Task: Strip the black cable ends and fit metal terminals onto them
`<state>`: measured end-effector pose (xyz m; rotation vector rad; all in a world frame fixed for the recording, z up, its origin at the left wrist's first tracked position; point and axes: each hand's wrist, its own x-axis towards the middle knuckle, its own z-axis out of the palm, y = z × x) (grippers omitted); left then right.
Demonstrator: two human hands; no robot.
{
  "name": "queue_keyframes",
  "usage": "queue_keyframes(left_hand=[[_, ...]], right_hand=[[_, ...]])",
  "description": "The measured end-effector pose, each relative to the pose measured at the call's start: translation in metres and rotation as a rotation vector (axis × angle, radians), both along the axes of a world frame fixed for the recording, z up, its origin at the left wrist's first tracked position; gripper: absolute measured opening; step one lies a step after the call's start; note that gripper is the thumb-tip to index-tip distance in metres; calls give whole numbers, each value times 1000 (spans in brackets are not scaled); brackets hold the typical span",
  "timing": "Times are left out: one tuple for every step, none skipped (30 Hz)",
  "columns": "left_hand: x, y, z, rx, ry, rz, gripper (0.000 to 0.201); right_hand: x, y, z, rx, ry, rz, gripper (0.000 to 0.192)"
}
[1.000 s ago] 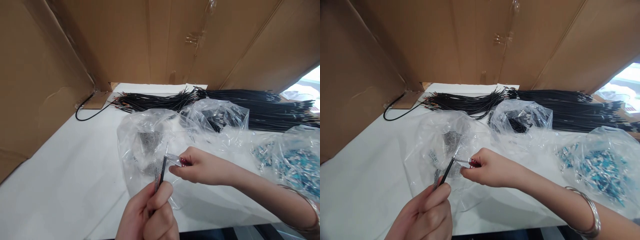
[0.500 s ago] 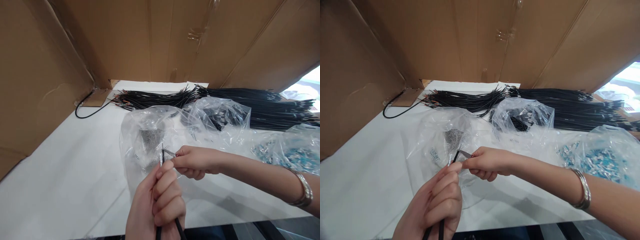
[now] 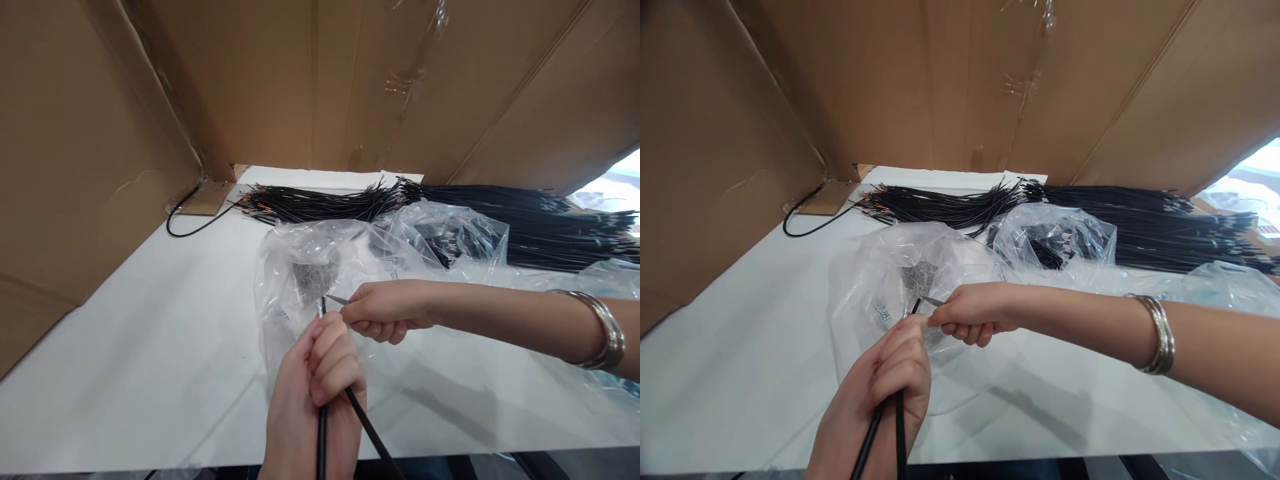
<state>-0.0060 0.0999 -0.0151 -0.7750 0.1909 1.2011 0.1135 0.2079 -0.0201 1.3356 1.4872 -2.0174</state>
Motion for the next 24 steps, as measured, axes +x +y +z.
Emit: queue_keyframes(left_hand=[[-1,-1,-1,9,-2,2,36],[-2,-2,-1,19,-8,2,36],[-3,-2,-2,21,-16,0,36],[-4,-3,-3,25,-23,-2,36],[-5,-3,-3,25,-26,-6,37],[-6,-4,-4,25,-28,-19,37],[-6,-4,-4,26,-26,-36,37],[-6,-4,-4,27,-19,-52,38],[-6,-4,-5,25,-8,-69,38],[-6,-4,-5,29,6,-91,40],[-5,-3,-6,38,23,-119,41],[-4,-2,-6,55,44,-143,43],[-3,-1,-7,78,71,-167,45],[-3,0,-8,110,102,-194,47],[-3,0,-9,148,138,-226,49],[-3,1,-11,182,180,-258,51],[-3,0,-14,215,226,-293,53],[-4,0,-17,250,271,-326,54],[-5,-1,-20,288,310,-357,55],[-6,-2,-24,328,342,-379,53],[-7,-3,-27,366,367,-395,50],[-8,-4,-30,402,382,-405,45],[-8,-5,-32,428,391,-410,39],[-9,-5,-34,439,399,-414,36]], right_hand=[[0,0,1,8,-5,-1,33],[0,-1,2,19,-11,-2,33],[1,-1,2,30,-19,-3,32],[1,-1,3,38,-24,-3,33],[1,-2,4,43,-26,-1,33],[2,-2,4,45,-27,5,33],[2,-2,4,46,-28,18,33],[2,-2,4,48,-30,33,33],[3,-2,4,54,-31,49,33],[3,-1,4,62,-31,65,34],[3,-1,4,69,-30,79,35],[3,-1,4,71,-26,90,35],[3,-1,4,71,-21,99,37],[4,0,4,69,-19,108,38],[4,0,4,68,-19,115,39],[4,0,4,69,-22,122,41],[5,1,4,70,-24,129,42],[5,1,4,70,-25,134,43],[6,1,4,70,-23,141,43],[7,1,4,66,-18,148,44],[8,1,4,64,-12,153,44],[9,1,3,61,-6,155,44],[10,1,3,58,1,154,45],[10,1,2,55,7,152,45]])
